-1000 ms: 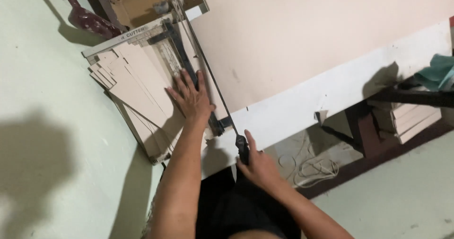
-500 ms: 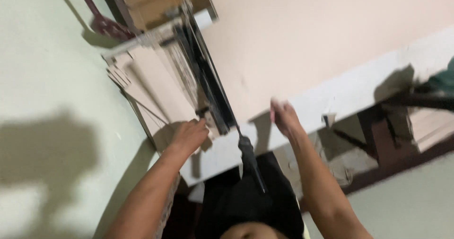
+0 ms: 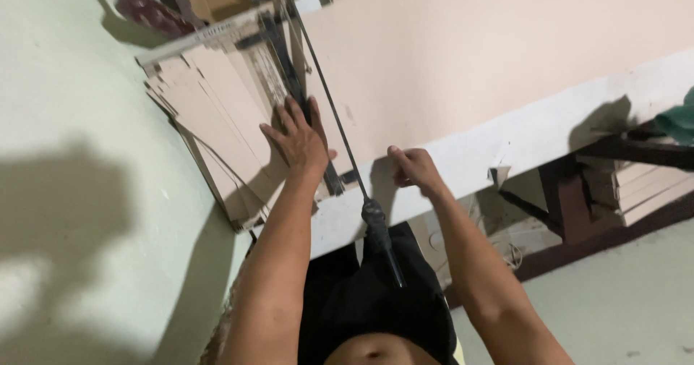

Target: Using a manual paper cutter to cut cardboard sheets into smaller pieces by aligning them and pulling the blade handle.

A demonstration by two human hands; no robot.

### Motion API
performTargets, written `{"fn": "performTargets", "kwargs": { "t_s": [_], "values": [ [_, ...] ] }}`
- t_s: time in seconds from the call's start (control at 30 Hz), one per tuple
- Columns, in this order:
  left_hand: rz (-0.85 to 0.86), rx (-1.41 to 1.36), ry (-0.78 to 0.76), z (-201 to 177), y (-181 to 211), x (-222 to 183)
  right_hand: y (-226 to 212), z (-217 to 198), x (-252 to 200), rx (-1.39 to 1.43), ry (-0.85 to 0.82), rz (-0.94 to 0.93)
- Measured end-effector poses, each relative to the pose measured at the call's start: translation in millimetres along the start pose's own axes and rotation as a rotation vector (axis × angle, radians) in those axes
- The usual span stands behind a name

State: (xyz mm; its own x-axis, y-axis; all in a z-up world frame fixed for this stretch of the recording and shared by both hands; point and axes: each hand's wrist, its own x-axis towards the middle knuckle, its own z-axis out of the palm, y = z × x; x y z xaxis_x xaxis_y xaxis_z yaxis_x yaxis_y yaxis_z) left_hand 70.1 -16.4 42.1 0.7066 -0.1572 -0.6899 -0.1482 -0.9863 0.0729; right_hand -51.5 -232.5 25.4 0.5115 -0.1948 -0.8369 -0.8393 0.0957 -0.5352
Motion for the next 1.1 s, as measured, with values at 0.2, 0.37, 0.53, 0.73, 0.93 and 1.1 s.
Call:
{"fn": "performTargets", "kwargs": {
  "t_s": [0.2, 0.37, 0.53, 0.73, 0.93, 1.1],
  "values": [
    [-0.052, 0.093, -0.053, -2.6, 1.5, 7.3, -85.6, 37.0, -172.0, -0.892, -0.011, -0.312],
    [-0.025, -0.045, -0.055, -1.7, 3.7, 0.9, 21.0, 78.4, -155.0, -1.193, -0.108, -0.115],
    [-0.009, -0.038, -0.018, -11.0, 2.9, -4.1, 62.9, 66.8, -117.2, -1.061, -0.043, -0.303],
    [0.425, 0.405, 0.130, 105.5, -5.6, 26.0, -42.7, 22.9, -188.8, -0.463, -0.089, -0.119],
    [0.825, 0.348, 0.161, 92.3, -29.0, -36.7, 41.0, -14.4, 6.5, 0.318, 0.119, 0.072],
    [0.699, 0.307, 0.255, 108.5, -86.4, -61.2, 54.1, -42.0, 19.4, 0.525, 0.112, 0.005]
  ]
}}
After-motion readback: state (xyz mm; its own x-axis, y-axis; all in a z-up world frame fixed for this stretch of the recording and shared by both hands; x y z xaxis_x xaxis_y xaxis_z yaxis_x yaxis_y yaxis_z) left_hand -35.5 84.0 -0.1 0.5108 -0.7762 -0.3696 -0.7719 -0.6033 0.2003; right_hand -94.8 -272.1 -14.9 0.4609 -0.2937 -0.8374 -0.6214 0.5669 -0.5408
